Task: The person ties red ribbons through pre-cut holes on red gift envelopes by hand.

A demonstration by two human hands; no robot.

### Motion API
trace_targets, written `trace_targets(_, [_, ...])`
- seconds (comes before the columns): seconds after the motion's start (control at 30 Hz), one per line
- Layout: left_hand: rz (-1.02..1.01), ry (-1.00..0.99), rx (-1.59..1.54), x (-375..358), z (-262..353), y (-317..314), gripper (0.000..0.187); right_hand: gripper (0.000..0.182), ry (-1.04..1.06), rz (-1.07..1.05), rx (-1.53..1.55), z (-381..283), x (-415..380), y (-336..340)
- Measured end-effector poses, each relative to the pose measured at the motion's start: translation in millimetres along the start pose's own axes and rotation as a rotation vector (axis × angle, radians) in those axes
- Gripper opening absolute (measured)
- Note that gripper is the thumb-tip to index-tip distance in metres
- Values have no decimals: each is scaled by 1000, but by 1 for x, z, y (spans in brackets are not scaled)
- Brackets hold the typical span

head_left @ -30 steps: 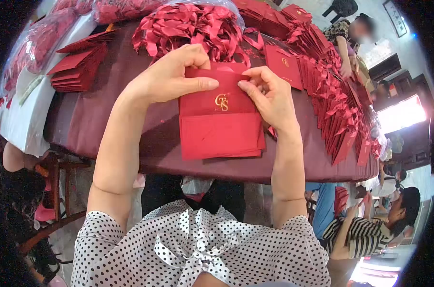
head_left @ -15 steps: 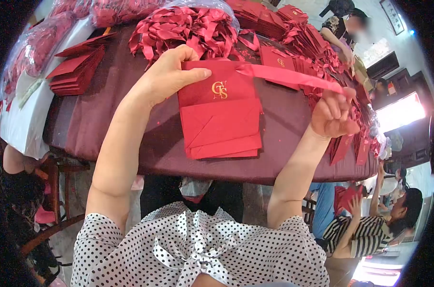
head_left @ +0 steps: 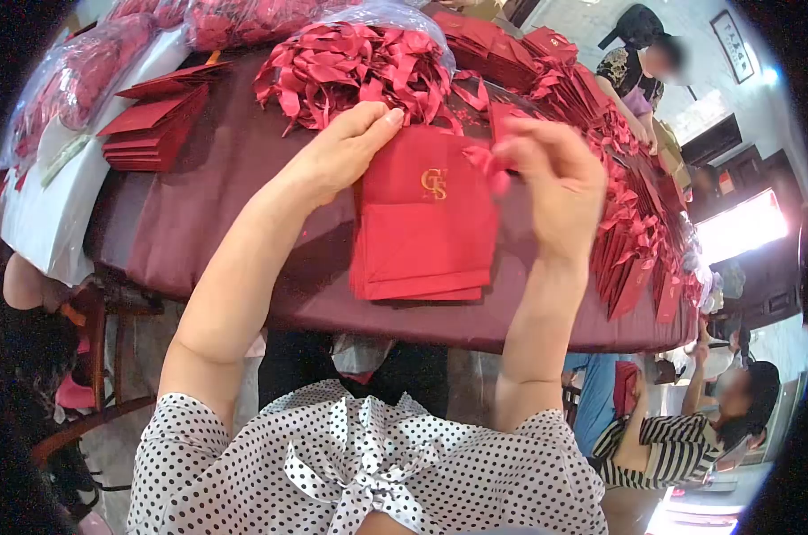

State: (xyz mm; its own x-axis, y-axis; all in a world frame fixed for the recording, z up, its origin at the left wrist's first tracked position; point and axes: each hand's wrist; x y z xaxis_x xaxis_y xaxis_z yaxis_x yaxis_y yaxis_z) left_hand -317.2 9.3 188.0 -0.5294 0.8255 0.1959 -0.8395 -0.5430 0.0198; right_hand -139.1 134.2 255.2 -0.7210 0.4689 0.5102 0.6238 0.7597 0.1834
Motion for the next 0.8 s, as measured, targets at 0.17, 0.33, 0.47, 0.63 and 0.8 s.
trace_targets(0.17, [14, 44, -82, -2, 4, 1, 25, 14, 0, -163, 134, 33, 12, -39])
trace_targets(0.33, [-214, 89, -291, 3, -4, 6, 22, 17, -71, -140, 219, 45, 10, -34])
trace_targets(0.47, [-281, 87, -331, 3, -9, 6, 26, 16, -39, -152, 194, 44, 4, -29])
trace_targets(0.63, [-237, 138, -305, 0, -8, -2, 27, 13, -124, -178, 101, 33, -2, -27])
trace_targets(0.8, [-295, 102, -299, 1, -6, -1, 25, 9, -133, -161, -100, 43, -6, -26])
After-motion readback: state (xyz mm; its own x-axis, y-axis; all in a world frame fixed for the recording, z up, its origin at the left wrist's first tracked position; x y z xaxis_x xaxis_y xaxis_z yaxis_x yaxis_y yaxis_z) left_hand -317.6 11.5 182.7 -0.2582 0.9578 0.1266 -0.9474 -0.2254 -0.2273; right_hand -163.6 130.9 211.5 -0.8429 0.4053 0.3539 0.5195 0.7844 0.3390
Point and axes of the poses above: each hand's wrist, its own x-axis towards the middle knuckle, its own y-axis out of the back of the hand, z = x × y
